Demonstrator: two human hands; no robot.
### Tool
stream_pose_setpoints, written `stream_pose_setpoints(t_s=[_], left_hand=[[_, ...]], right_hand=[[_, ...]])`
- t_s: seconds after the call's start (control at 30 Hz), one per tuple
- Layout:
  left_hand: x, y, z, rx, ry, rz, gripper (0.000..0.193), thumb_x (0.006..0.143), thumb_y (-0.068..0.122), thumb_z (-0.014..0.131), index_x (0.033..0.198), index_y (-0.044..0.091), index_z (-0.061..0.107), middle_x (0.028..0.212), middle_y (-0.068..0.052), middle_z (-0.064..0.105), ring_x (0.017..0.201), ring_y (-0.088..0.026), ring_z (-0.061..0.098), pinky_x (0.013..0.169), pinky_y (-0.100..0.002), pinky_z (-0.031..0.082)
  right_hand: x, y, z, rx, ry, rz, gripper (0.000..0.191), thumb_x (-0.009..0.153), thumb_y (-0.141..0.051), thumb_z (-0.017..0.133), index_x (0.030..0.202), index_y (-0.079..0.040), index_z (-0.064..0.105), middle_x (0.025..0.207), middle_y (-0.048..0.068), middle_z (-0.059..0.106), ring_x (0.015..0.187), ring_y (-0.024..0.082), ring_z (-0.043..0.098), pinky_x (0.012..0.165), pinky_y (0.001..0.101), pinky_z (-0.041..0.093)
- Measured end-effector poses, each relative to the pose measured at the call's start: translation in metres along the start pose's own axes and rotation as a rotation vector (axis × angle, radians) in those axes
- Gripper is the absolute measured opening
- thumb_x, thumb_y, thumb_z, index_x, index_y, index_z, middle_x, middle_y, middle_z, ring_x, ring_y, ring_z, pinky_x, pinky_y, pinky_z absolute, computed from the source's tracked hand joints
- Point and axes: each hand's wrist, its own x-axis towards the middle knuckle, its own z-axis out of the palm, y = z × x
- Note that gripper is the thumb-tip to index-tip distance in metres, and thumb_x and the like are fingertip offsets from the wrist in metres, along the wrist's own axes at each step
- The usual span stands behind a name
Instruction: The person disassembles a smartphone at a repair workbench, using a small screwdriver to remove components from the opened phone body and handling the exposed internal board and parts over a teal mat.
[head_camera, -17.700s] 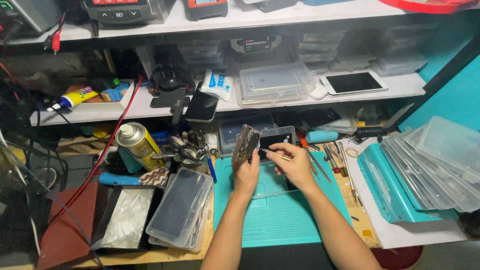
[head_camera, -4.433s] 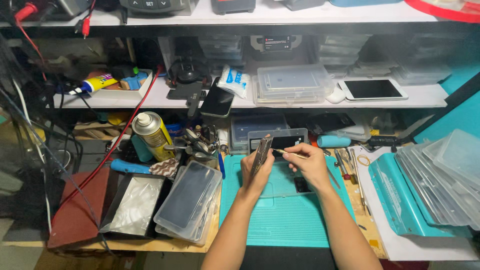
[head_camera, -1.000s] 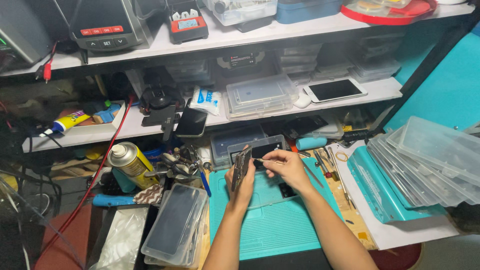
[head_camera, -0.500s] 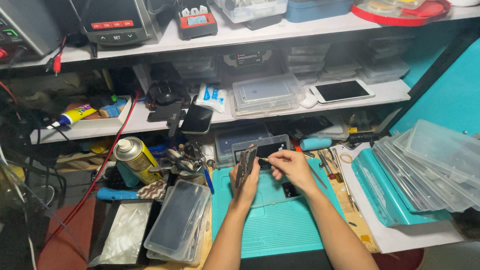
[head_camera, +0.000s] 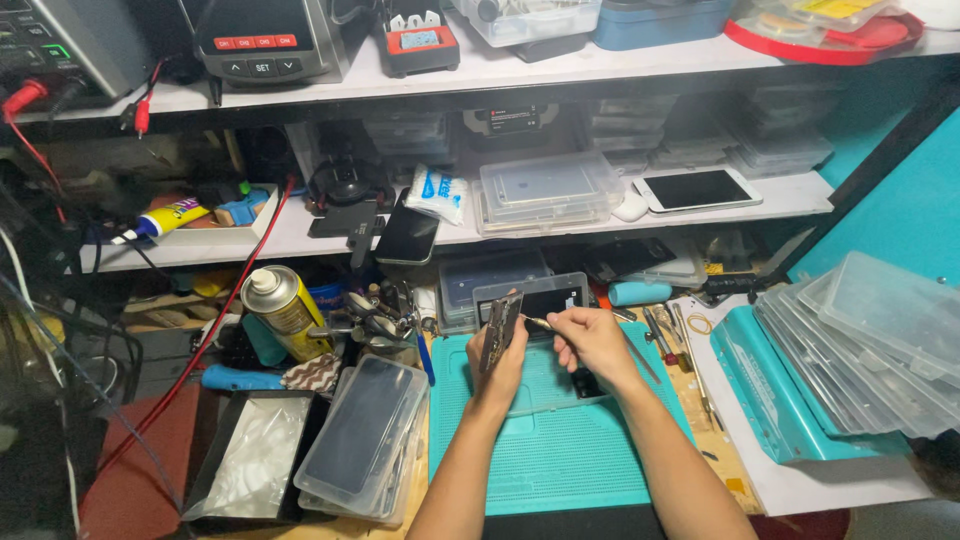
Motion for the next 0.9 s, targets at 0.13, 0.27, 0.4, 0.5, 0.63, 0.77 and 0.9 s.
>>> stream_pose_setpoints(t_s=[0.13,0.27,0.4,0.5,0.63,0.77,0.9], left_hand=[[0.000,0.002,0.000,-0.044,0.009,-0.006,0.040,0.092,0.011,0.068,0.132,0.008,0.069,0.070,-0.007,0.068,0.061,-0.008,0.061,0.056,-0.031,0.051],[-0.002,0.003,-0.001,-0.067,-0.006,-0.046,0.040,0.093,0.011,0.068,0.133,0.009,0.069,0.070,-0.006,0.067,0.061,-0.009,0.059,0.056,-0.032,0.050],[-0.002,-0.006,0.000,-0.219,-0.011,-0.079,0.033,0.094,0.009,0.067,0.127,0.006,0.070,0.073,-0.003,0.067,0.065,-0.010,0.062,0.060,-0.031,0.051],[0.000,-0.018,-0.003,-0.247,-0.018,-0.096,0.018,0.099,0.011,0.065,0.114,0.002,0.070,0.079,0.000,0.069,0.070,-0.009,0.067,0.066,-0.028,0.053],[0.003,-0.025,-0.009,-0.433,0.022,-0.126,0.016,0.100,0.009,0.065,0.109,-0.003,0.071,0.074,-0.005,0.066,0.065,-0.011,0.062,0.061,-0.027,0.049],[0.000,-0.017,-0.026,-0.743,-0.099,-0.342,0.037,0.101,0.007,0.060,0.137,0.001,0.058,0.081,-0.006,0.062,0.065,-0.010,0.059,0.057,-0.024,0.042],[-0.010,-0.002,-0.045,-0.865,-0.221,-0.331,0.065,0.102,0.001,0.056,0.164,0.000,0.038,0.091,-0.009,0.061,0.066,-0.011,0.058,0.054,-0.023,0.039]], right_hand=[[-0.003,-0.003,0.002,0.065,-0.023,-0.112,0.018,0.088,-0.008,0.073,0.102,0.004,0.073,0.074,0.006,0.072,0.056,0.010,0.066,0.048,0.0239,0.053],[-0.003,-0.007,0.003,0.010,0.004,0.020,0.024,0.096,-0.016,0.069,0.097,0.007,0.074,0.066,0.008,0.067,0.048,0.012,0.060,0.041,0.0263,0.046],[-0.008,-0.007,0.000,-0.006,0.012,-0.155,0.015,0.088,-0.009,0.074,0.099,0.001,0.075,0.068,0.002,0.067,0.051,0.007,0.060,0.043,0.0221,0.045],[-0.011,-0.005,-0.003,-0.009,0.009,-0.249,0.014,0.088,-0.009,0.076,0.098,0.000,0.073,0.067,0.001,0.064,0.050,0.006,0.055,0.043,0.0208,0.040],[-0.011,-0.004,-0.005,0.034,0.005,-0.313,0.016,0.089,-0.006,0.078,0.100,0.002,0.070,0.075,0.002,0.066,0.056,0.006,0.057,0.048,0.0205,0.044],[-0.017,-0.018,-0.011,0.082,0.028,-0.285,0.020,0.089,-0.005,0.074,0.107,0.002,0.074,0.078,0.007,0.071,0.065,0.010,0.065,0.060,0.0214,0.053],[-0.030,-0.042,-0.006,0.164,0.070,-0.303,0.021,0.091,-0.002,0.070,0.111,0.003,0.072,0.085,0.008,0.071,0.072,0.012,0.067,0.065,0.0244,0.054]])
